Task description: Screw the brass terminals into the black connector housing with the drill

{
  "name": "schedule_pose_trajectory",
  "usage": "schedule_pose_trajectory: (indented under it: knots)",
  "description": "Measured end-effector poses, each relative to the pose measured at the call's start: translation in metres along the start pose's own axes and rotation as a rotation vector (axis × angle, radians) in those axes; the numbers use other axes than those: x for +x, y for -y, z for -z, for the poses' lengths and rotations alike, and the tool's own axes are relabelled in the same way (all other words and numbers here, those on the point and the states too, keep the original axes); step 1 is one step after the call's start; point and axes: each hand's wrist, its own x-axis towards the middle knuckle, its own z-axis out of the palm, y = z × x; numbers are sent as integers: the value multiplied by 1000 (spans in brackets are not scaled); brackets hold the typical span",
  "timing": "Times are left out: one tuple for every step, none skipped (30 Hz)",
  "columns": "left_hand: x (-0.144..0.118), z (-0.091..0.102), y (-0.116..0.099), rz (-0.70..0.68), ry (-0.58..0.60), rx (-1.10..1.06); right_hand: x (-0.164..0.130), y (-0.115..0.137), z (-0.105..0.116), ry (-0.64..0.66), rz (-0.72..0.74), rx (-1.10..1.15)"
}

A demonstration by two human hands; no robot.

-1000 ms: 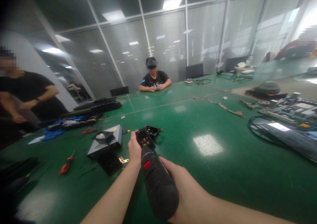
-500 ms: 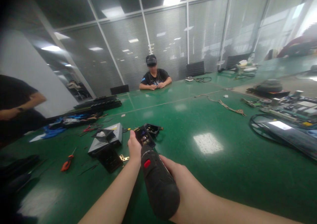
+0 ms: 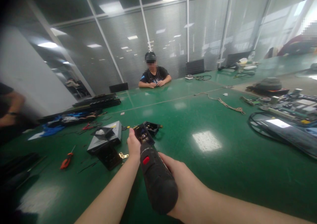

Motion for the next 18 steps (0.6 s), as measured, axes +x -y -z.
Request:
schedule_pose_trajectory:
  knots:
    - [0, 0, 0, -1, -1, -6, 0, -2, 0, 6, -1, 17]
    - [0, 0, 0, 1, -4, -14, 0, -4, -1, 14, -6, 40]
    - [0, -1, 0, 6, -6, -22, 0, -6, -1, 17, -12, 63]
    - [0, -1, 0, 12, -9, -28, 0, -7, -2, 17, -18, 75]
    - [0, -1, 0, 19, -10, -32, 0, -8, -2, 16, -26, 82]
    - [1, -1, 1, 23, -10, -32, 0, -8, -3, 12, -31, 87]
    - [1, -2, 1, 26, -11, -30, 0, -6, -3, 10, -37, 93]
    - [1, -2, 1, 25, -12, -28, 0, -4, -3, 10, -44, 104]
    - [2, -1, 2, 24, -14, -25, 1, -1, -2, 6, -45, 122]
    - [2, -1, 2, 23, -16, -25, 1, 1, -2, -4, -50, 127]
    - [2, -1, 3, 23, -17, -26, 1, 3, -2, 8, -46, 122]
    - [3, -1, 4, 23, -17, -28, 1, 5, -1, 7, -28, 115]
    - [3, -1, 4, 25, -17, -29, 1, 6, -1, 23, -26, 105]
    - [3, -1, 4, 24, -17, -29, 1, 6, -1, 23, -32, 109]
    - [3, -1, 5, 22, -17, -27, 1, 6, -1, 14, -37, 120]
    - [3, -1, 5, 18, -19, -26, 1, 6, -2, 18, -56, 126]
    - [3, -1, 5, 13, -20, -25, 1, 7, -2, 17, -67, 132]
    - [3, -1, 5, 8, -20, -27, 1, 8, -2, 13, -72, 135]
